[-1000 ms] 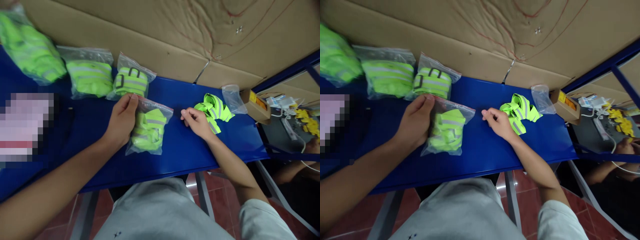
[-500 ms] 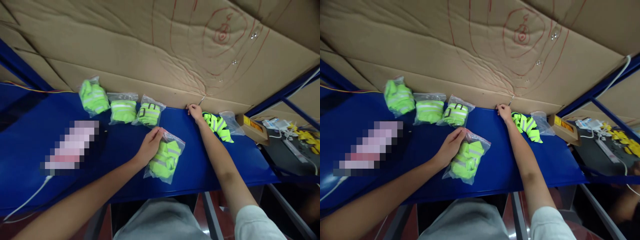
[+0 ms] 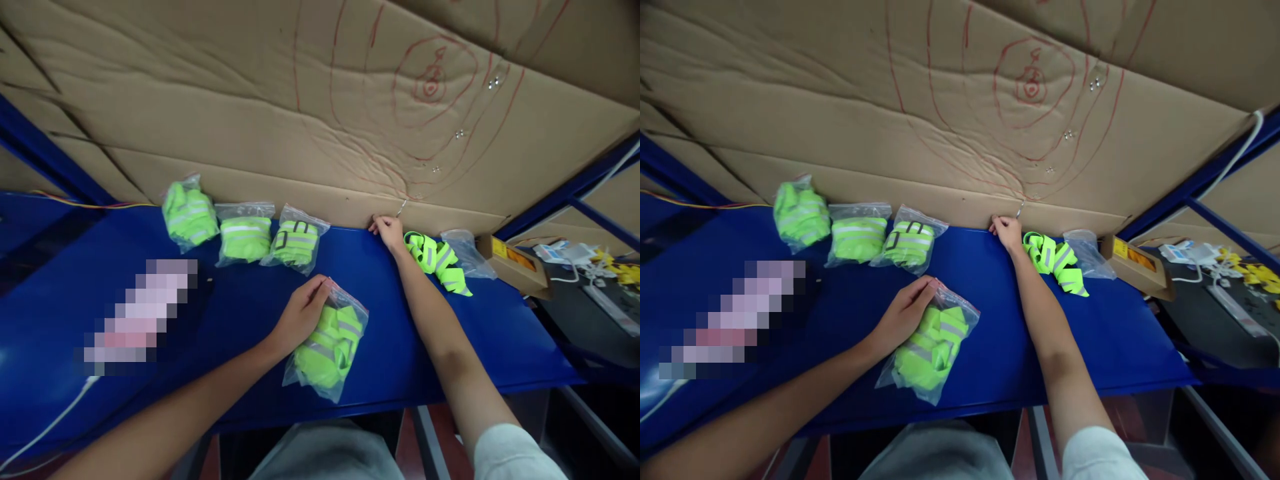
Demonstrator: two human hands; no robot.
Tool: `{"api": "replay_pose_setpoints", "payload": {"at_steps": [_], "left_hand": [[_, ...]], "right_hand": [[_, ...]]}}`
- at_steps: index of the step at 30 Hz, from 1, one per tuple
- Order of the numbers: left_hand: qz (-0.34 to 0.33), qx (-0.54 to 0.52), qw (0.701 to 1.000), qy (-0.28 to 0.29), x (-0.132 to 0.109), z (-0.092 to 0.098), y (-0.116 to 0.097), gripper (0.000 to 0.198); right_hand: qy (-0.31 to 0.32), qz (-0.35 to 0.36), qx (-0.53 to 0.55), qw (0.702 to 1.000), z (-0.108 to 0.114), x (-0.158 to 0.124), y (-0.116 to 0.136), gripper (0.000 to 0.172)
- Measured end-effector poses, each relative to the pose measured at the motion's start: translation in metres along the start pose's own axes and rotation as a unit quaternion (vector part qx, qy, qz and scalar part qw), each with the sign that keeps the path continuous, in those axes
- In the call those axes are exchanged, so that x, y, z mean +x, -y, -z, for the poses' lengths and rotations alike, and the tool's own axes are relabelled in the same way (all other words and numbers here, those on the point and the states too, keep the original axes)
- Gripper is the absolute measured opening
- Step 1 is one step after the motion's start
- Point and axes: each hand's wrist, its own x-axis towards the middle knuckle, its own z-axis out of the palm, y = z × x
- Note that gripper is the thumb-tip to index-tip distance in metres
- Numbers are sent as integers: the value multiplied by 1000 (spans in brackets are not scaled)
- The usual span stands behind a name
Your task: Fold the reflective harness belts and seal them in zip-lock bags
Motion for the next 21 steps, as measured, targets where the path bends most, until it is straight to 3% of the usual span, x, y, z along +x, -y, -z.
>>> {"api": "replay_pose_setpoints", "payload": {"at_steps": [5,14,17,21], "left_hand": [[0,10,1000,15,-1,-1,1,38],[-5,9,1000,21,1,0,2,37],[-2,1,1000,16,3,0,3,38],[5,-26,1000,-14,5,3,6,41]], "right_hand": [[-9,-21,22,999,3,-2,-2,49],[52,-24,26,998,1,-19,17,27],[64,-32,21,997,-2,-44,30,23],[123,-24,40,991,-3,-112,56,26]]}}
